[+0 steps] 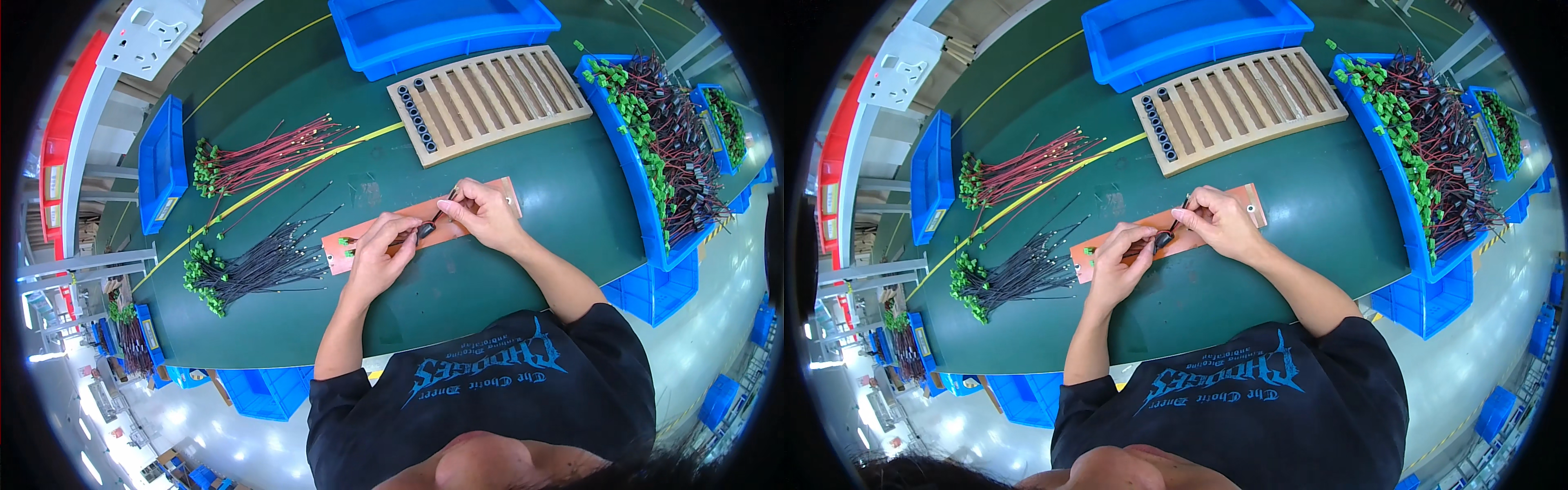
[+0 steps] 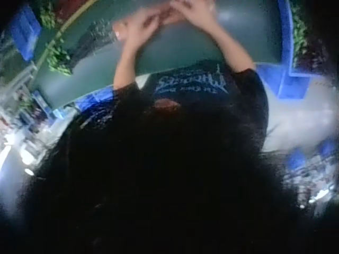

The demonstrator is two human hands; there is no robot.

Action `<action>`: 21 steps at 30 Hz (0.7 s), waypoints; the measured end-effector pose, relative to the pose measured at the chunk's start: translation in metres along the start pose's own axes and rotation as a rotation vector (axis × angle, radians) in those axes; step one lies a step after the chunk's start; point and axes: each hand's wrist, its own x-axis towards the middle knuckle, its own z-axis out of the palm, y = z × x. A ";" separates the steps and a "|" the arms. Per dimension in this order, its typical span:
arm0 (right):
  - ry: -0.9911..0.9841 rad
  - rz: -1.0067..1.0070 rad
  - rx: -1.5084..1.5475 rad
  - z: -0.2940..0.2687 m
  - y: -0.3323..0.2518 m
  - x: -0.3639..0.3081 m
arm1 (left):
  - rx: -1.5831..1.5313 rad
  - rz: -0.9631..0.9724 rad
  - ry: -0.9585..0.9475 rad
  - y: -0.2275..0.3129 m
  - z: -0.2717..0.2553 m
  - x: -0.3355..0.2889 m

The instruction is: The person assembles wire harnesses by hand at a factory workstation. They pick up black and red wires with green connectors, align them on a copper jig, and secure them with a black cylindrical component. The person repeats this process for multiple wires, placing the finished harnesses into a blue bin.

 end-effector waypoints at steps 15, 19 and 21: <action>0.077 -0.212 -0.244 0.001 0.007 0.001 | 0.175 0.180 0.084 -0.005 0.018 -0.002; 0.140 -0.223 -0.317 0.002 0.001 0.003 | 0.159 0.192 0.005 -0.017 0.004 0.001; 0.199 -0.307 -0.398 0.002 0.000 0.005 | 0.188 0.180 0.007 -0.016 0.002 0.005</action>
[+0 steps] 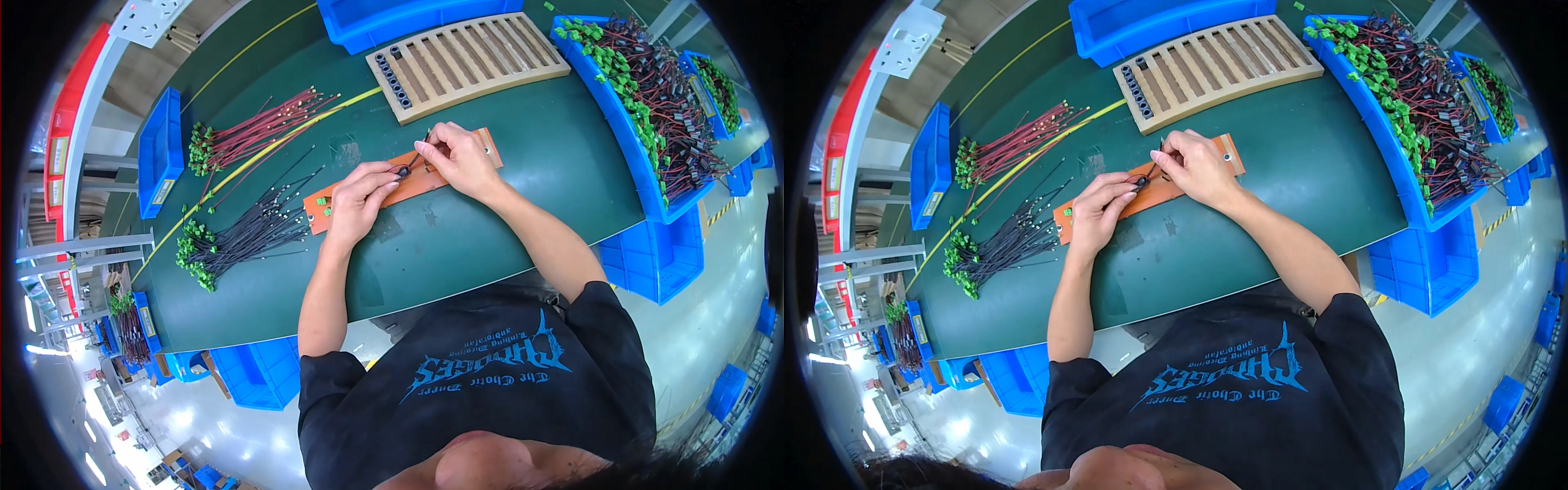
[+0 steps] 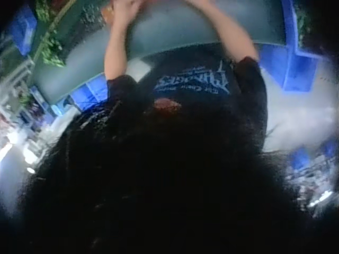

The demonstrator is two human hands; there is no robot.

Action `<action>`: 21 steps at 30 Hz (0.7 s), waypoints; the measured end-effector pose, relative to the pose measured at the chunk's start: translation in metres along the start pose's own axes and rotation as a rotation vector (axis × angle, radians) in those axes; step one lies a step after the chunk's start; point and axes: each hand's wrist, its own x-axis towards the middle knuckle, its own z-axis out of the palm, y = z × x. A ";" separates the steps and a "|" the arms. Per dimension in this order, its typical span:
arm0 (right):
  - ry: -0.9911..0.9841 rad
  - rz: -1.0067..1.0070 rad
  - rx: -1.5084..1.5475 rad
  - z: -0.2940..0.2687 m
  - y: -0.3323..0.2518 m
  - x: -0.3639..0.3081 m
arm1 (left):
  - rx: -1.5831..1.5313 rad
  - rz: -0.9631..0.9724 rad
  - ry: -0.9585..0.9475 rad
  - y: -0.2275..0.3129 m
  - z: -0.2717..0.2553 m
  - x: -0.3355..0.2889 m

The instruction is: The person assembles wire harnesses by hand at a factory workstation. They pick up black and red wires with green connectors, align them on a copper jig, and secure them with a black cylindrical component. The person repeats this process for multiple wires, placing the finished harnesses into a blue bin.

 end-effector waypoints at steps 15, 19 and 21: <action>-0.084 -0.196 -0.333 -0.023 -0.003 -0.012 | -0.079 -0.009 0.013 0.005 0.003 0.001; -0.085 -0.200 -0.337 -0.021 -0.008 -0.011 | -0.111 -0.231 0.021 0.006 0.006 -0.004; -0.078 -0.199 -0.351 -0.022 -0.005 -0.010 | -0.212 -0.404 0.044 0.011 0.009 0.000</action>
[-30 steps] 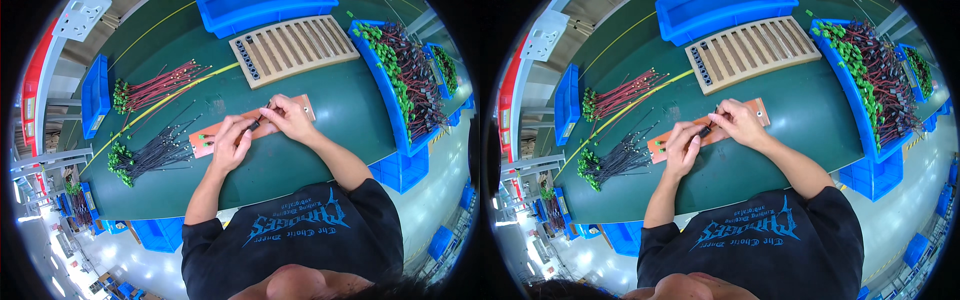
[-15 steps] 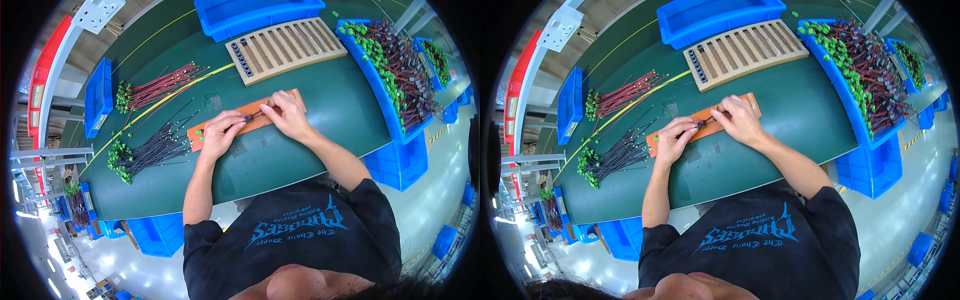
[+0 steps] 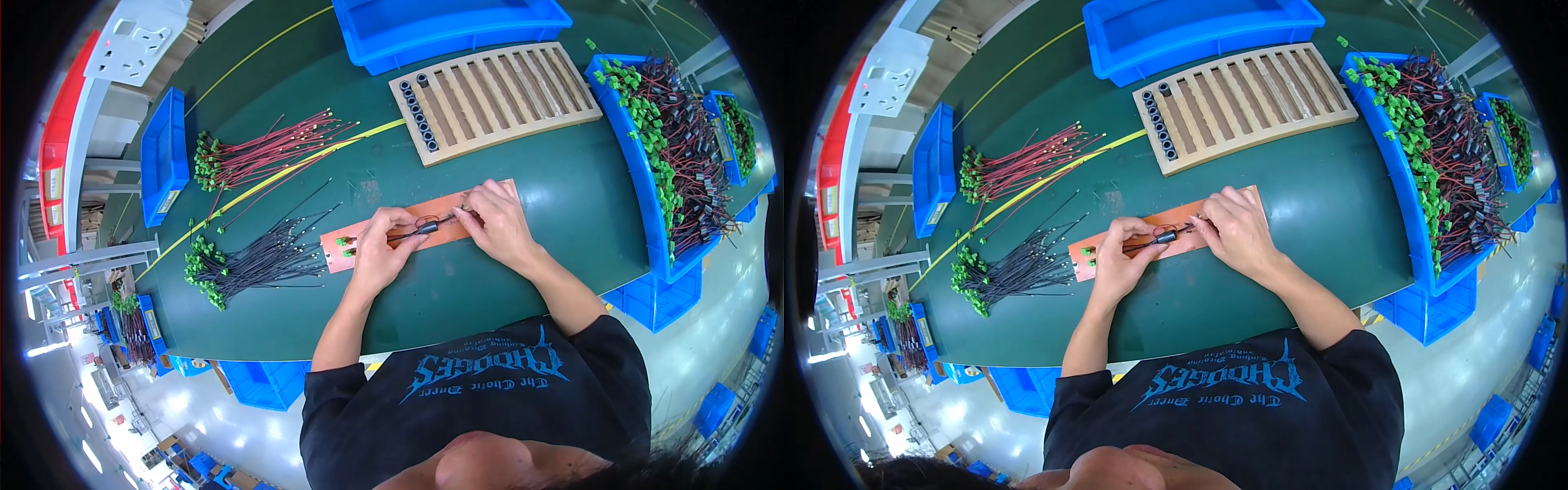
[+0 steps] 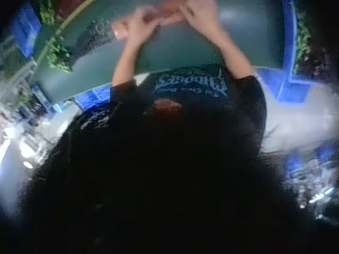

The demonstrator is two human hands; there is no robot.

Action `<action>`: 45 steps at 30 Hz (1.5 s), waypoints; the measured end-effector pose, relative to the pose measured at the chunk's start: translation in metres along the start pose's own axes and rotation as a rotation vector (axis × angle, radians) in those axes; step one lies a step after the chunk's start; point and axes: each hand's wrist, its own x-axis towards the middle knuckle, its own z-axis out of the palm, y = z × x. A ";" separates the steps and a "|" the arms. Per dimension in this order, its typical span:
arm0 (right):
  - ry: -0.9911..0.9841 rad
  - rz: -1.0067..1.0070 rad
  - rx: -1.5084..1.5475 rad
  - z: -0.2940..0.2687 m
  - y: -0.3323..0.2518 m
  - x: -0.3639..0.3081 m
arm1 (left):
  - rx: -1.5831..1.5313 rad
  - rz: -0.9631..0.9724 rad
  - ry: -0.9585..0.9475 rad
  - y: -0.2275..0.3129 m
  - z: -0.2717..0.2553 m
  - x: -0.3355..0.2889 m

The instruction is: The person assembles wire harnesses by hand at a factory workstation. They pick up black and red wires with green connectors, align them on a copper jig, and secure them with a black cylindrical component. The person repeats this process for multiple wires, placing the finished harnesses into a blue bin.

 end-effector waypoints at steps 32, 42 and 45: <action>0.006 0.167 0.058 -0.019 0.022 0.000 | 0.178 -0.004 -0.027 -0.003 0.013 0.006; 0.038 0.168 0.043 -0.015 0.026 -0.001 | 0.282 0.087 -0.004 0.010 0.013 0.009; 0.033 0.175 0.058 -0.016 0.027 -0.002 | 0.319 0.113 -0.010 0.012 0.013 0.011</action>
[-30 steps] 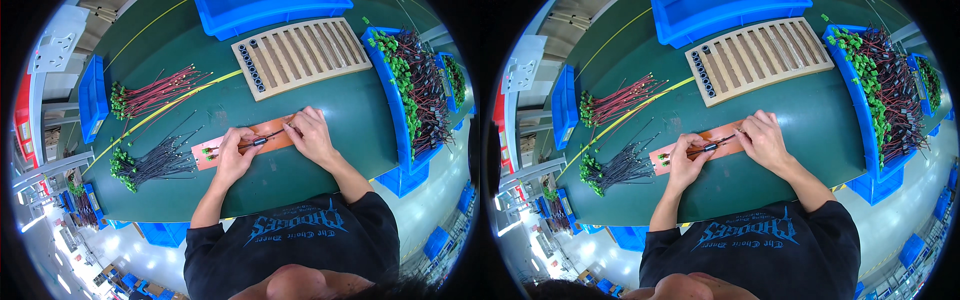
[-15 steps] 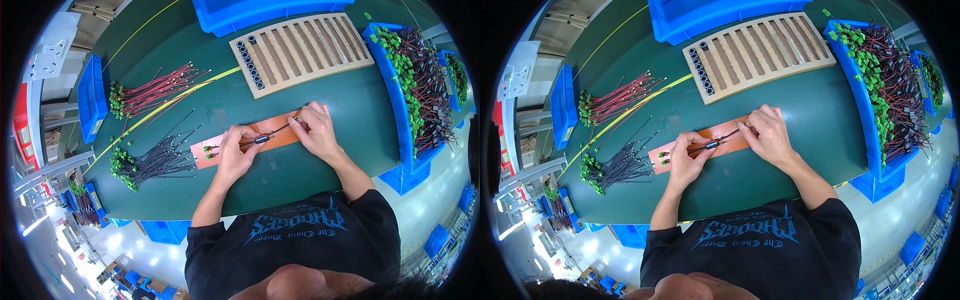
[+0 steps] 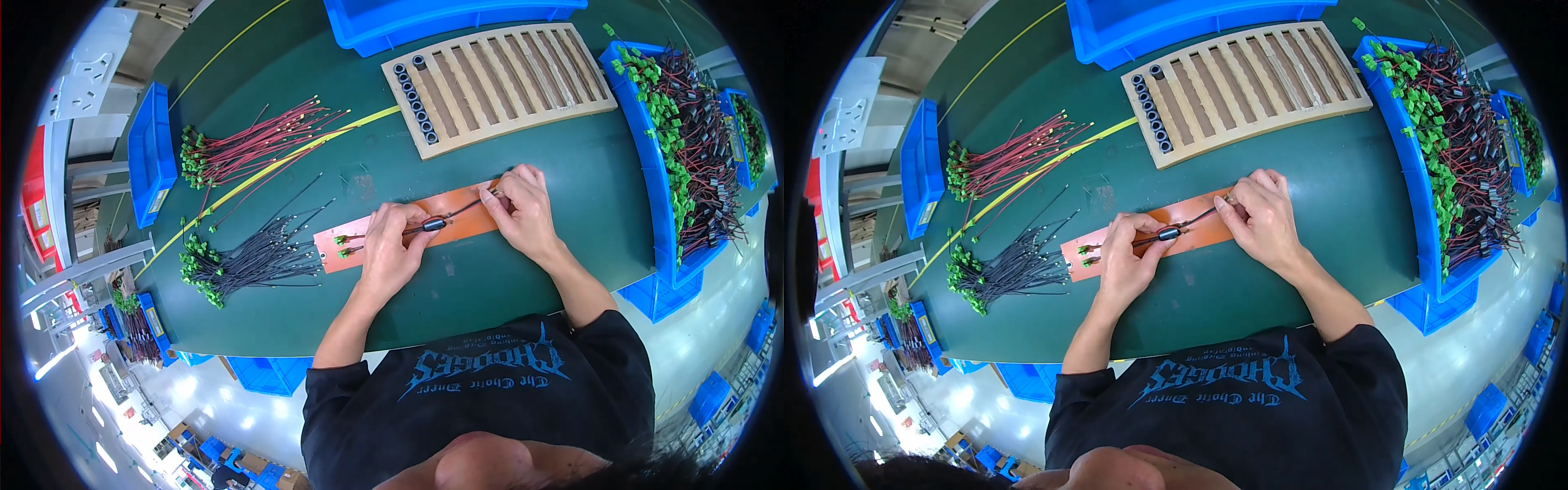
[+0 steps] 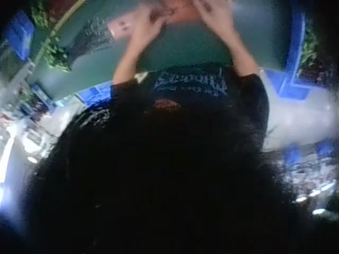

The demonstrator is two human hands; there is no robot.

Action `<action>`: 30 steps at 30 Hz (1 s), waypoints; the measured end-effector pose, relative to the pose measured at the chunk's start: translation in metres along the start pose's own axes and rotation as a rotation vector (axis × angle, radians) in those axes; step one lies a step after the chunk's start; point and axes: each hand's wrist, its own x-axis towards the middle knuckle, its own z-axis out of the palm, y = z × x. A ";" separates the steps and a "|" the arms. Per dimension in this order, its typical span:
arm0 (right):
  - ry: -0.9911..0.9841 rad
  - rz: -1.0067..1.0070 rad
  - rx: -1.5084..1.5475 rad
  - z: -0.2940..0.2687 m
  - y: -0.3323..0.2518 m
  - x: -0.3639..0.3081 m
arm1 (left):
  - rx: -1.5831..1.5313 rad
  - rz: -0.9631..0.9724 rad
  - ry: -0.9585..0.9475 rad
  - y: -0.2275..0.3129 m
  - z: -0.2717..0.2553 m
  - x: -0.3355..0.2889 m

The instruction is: The person assembles wire harnesses by hand at a factory workstation. They pick up black and red wires with green connectors, align them on a copper jig, and secure them with a black cylindrical component. The person repeats this process for multiple wires, placing the finished harnesses into a blue bin.

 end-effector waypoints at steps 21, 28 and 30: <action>-0.023 0.047 0.055 -0.004 0.008 0.002 | 0.095 0.218 -0.048 0.011 -0.006 0.013; -0.006 0.027 0.083 -0.004 0.010 0.001 | 0.261 0.333 -0.078 0.008 -0.005 0.015; -0.003 0.022 0.095 -0.004 0.011 0.001 | 0.260 0.352 -0.081 0.003 -0.002 0.015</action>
